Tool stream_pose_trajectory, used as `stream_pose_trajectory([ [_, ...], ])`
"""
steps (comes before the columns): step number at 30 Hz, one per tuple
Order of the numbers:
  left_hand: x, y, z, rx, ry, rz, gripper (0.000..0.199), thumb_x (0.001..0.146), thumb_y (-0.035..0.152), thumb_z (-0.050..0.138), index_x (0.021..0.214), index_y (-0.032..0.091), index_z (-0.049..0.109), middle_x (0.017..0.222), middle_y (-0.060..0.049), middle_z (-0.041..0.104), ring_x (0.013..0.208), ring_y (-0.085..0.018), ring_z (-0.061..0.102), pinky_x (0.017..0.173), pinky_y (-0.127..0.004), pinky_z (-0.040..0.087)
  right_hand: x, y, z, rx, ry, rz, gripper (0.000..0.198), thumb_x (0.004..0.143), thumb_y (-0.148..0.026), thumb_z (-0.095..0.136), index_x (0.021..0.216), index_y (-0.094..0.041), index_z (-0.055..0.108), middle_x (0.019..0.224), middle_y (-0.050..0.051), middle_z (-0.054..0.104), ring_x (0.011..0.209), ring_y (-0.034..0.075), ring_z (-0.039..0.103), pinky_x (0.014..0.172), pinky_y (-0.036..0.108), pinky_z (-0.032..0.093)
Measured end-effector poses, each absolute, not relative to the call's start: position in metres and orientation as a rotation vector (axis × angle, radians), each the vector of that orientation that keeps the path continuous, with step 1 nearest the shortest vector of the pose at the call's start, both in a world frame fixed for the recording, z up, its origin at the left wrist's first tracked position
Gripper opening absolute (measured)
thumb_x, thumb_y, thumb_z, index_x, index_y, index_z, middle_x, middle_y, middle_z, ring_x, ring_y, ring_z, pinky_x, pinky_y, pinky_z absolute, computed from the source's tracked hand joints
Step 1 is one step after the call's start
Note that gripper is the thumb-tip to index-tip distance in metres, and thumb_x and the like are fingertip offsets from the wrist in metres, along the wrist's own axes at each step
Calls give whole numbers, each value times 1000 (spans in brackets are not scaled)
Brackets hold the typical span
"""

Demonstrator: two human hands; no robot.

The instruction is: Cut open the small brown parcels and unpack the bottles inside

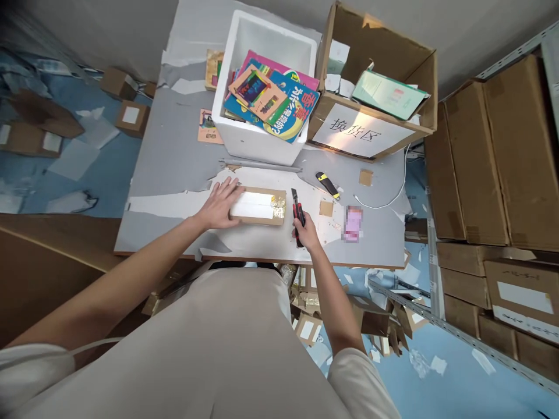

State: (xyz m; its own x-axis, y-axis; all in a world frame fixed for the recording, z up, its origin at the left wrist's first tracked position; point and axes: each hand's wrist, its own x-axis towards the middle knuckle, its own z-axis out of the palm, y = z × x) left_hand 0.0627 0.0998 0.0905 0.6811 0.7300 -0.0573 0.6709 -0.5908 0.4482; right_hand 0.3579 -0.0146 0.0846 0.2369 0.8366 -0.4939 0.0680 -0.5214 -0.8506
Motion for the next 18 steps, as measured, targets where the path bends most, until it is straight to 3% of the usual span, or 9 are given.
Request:
stream_pose_trajectory([
  [4,75,107,88,2542,1056,125,117,57,69,66,148,10,23,151,-25,28,141,-42,21,114,-57,2,364,-32,91,-1750,-869,1480,81,79,-48,60,149,-30,22,81,-3,59,48,10,57,44,26,50],
  [9,80,101,86,2513,1148,158,127,48,72,71,148,10,23,143,-25,38,135,-42,29,114,-56,4,361,-33,94,-1723,-808,1580,82,80,-42,61,151,-30,22,81,-3,59,49,9,56,44,25,51],
  [18,80,94,84,2520,1181,188,123,48,70,72,146,10,27,141,-24,39,133,-42,31,113,-57,6,376,-25,103,-1726,-959,1679,74,85,-37,57,150,-30,23,76,-4,57,46,8,55,44,24,52],
])
